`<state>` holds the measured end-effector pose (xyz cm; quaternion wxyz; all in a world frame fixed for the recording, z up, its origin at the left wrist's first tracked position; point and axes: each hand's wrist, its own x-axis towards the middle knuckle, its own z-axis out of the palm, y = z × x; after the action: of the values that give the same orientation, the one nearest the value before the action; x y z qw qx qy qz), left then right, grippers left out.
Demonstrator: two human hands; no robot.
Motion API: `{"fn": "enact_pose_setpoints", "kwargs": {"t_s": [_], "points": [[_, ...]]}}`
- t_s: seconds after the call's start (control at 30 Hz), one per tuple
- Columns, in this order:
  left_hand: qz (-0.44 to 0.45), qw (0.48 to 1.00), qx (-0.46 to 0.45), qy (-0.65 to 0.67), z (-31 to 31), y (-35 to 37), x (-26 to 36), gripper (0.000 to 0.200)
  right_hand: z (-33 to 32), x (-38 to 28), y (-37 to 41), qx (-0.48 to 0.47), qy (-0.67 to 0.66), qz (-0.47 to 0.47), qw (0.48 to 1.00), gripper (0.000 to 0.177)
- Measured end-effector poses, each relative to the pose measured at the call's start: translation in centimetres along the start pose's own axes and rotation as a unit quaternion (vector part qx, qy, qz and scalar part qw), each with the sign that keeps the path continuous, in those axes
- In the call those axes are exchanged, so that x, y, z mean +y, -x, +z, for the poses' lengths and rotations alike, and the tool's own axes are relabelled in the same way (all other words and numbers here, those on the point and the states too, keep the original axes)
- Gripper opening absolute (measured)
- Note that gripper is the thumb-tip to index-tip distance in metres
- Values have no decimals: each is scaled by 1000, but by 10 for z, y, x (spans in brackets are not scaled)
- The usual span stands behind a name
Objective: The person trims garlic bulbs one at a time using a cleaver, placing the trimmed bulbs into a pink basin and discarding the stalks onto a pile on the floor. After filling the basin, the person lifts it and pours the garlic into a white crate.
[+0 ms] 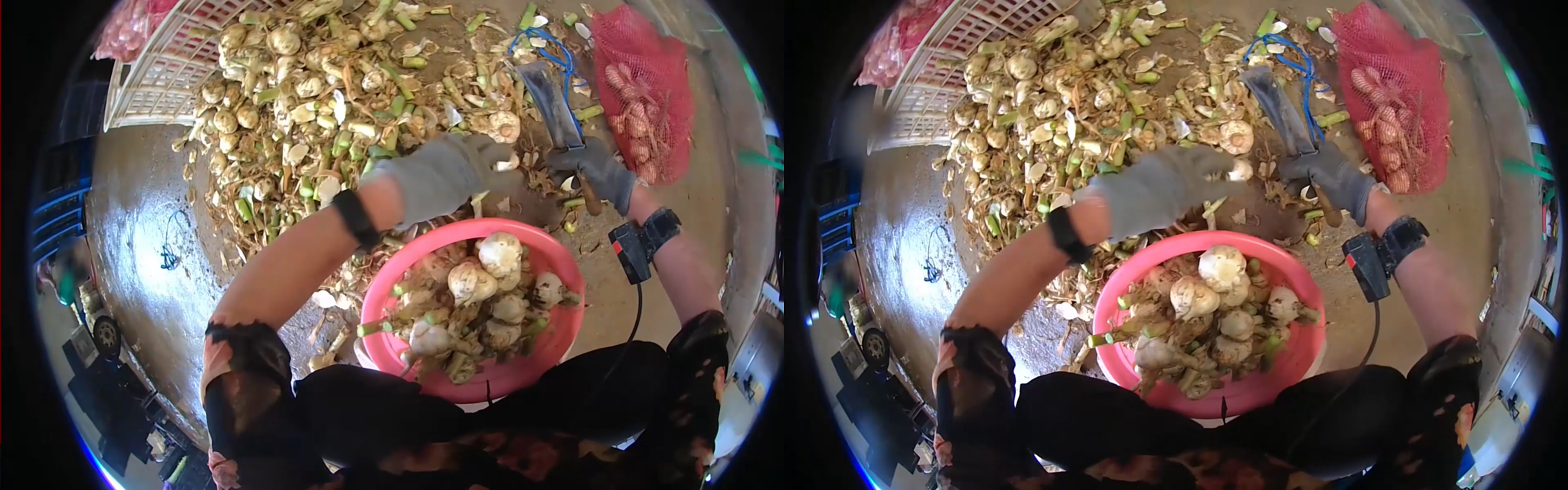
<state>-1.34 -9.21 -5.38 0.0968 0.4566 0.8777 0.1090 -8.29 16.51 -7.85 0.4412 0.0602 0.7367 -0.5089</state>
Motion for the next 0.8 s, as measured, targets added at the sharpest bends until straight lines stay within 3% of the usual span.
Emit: {"fn": "enact_pose_setpoints", "kwargs": {"t_s": [0.1, 0.2, 0.23, 0.33, 0.37, 0.4, 0.47, 0.5, 0.57, 0.63, 0.67, 0.7, 0.8], "points": [[88, 992, -73, -58, 54, -36, -7, 50, -13, 13, -4, 26, -30, -11, 999, 23], [5, 983, -131, -130, 45, -48, 2, 48, -28, 21, -1, 39, -37, -26, 998, 24], [-38, 979, -187, -71, 33, -51, 8, 45, -30, 24, 4, 41, -40, -37, 998, 24], [-57, 983, -177, -2, 40, -43, 1, 44, -36, 28, 21, 61, -18, -63, 996, 23], [-119, 974, -184, 51, 26, -47, 0, 41, -37, 31, 24, 77, -35, -65, 994, 21], [-187, 977, -52, 88, 25, -45, -3, 39, -41, 30, 24, 86, -6, -68, 994, 22], [-304, 915, 216, 154, 23, -32, -8, 35, -51, 22, 30, 105, 52, -72, 991, 23], [-341, 881, 175, 278, 11, -27, -13, 32, -53, 8, 35, 116, 112, -91, 983, 23], [-392, 765, 88, 503, -17, -23, -29, 27, -47, -27, 41, 141, 229, -135, 954, 24], [-252, 762, 187, 567, 19, -21, -46, 24, -31, -52, 44, 167, 352, -229, 892, 24], [-143, 883, 212, 394, 8, -21, -40, 23, -23, -63, 46, 182, 410, -273, 851, 25], [-51, 941, 275, 189, -5, -21, -32, 21, -14, -70, 47, 178, 401, -286, 852, 25], [-69, 963, 201, 166, -25, -29, -6, 22, 2, -60, 35, 157, 383, -285, 864, 27]]}}
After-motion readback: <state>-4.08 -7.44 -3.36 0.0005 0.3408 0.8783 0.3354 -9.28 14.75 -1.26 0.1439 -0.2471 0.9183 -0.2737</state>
